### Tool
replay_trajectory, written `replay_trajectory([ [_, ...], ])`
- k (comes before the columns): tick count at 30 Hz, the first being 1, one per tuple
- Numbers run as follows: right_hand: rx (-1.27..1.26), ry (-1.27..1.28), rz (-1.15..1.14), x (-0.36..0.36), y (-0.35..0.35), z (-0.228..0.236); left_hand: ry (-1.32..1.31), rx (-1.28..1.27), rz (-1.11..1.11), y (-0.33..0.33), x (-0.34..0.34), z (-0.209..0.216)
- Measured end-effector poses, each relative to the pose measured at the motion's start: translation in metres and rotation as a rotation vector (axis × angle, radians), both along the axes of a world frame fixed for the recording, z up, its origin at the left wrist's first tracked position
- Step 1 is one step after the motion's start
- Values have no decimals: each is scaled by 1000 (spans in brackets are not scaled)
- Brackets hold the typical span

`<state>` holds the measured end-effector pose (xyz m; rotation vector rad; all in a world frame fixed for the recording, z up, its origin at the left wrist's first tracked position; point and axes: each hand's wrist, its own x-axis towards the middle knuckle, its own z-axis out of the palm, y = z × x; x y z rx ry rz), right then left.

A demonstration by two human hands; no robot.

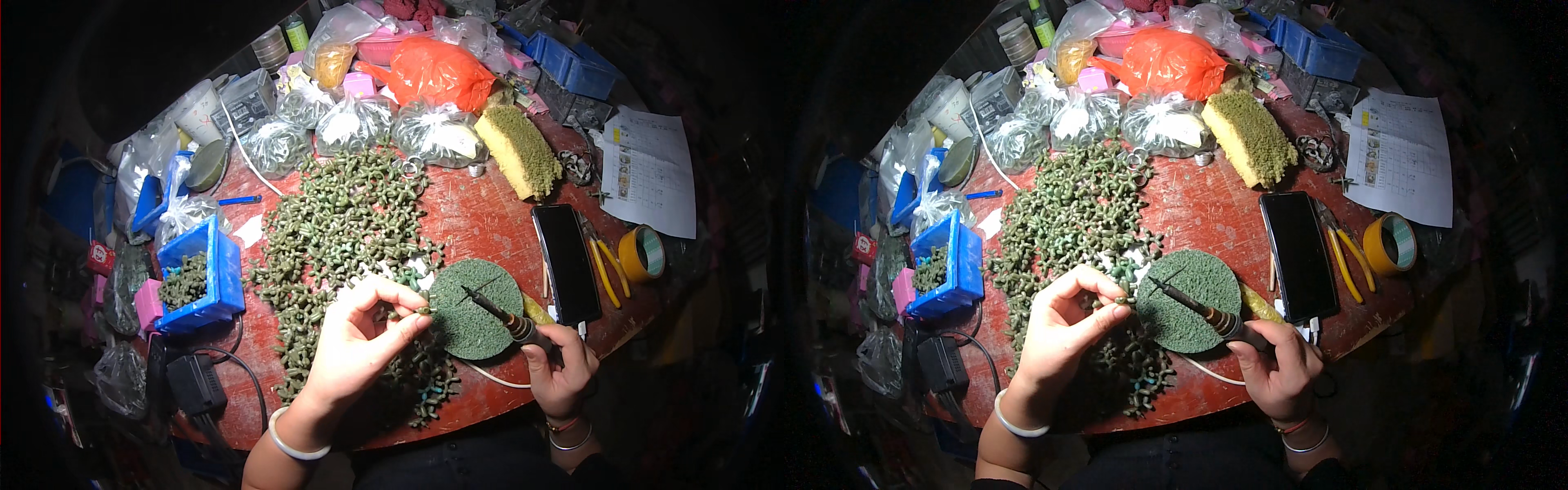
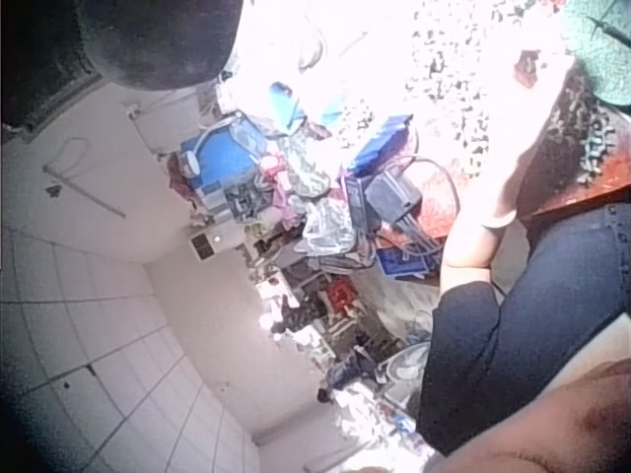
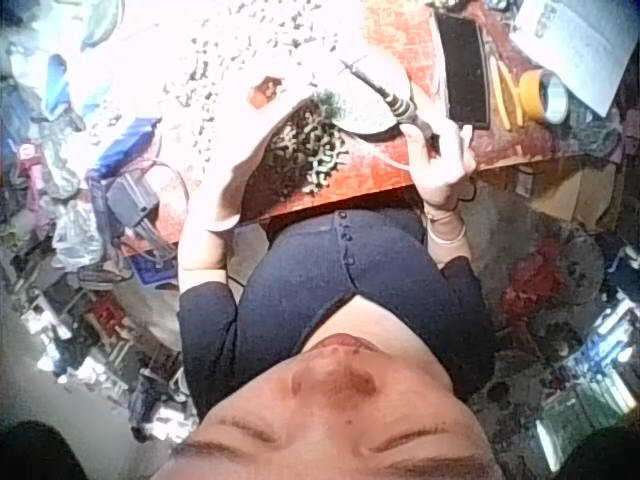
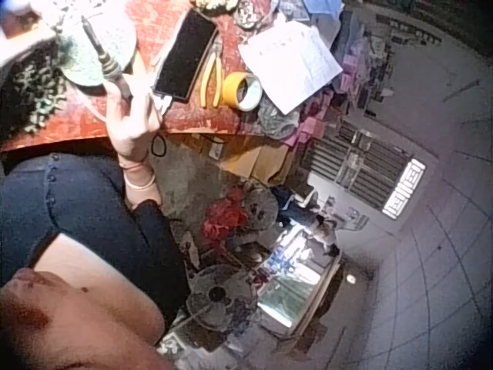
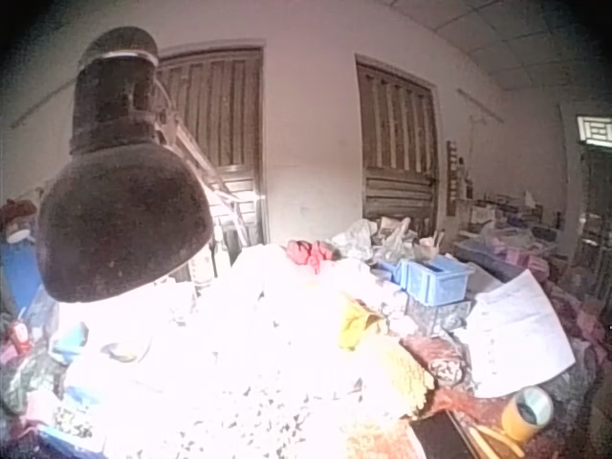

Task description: Using a soldering iron to attach or modify small green plastic plant components on a foam base.

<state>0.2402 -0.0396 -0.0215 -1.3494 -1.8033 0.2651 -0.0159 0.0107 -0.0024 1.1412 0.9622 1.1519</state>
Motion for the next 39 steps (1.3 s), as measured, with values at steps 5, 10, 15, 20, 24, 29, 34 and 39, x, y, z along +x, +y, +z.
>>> replay_trajectory([
  [5,21,-6,2,0,2,1,32,23,-4,-2,-1,-3],
  [10,34,-29,39,-2,2,0,145,125,-5,-3,3,-1],
  [15,58,-12,52,-3,5,-2,218,196,-18,-2,3,-1],
  [20,-18,-43,78,-1,2,3,204,175,-8,-4,4,1],
  [24,-27,-49,78,-1,2,3,237,181,-21,-3,2,0],
  [29,-31,-42,79,-1,3,0,210,160,-18,-3,2,0],
  [34,10,-35,63,0,1,2,217,172,-31,-3,2,2],
  [39,82,32,-9,0,-1,-2,-37,25,-74,-1,-3,0],
])
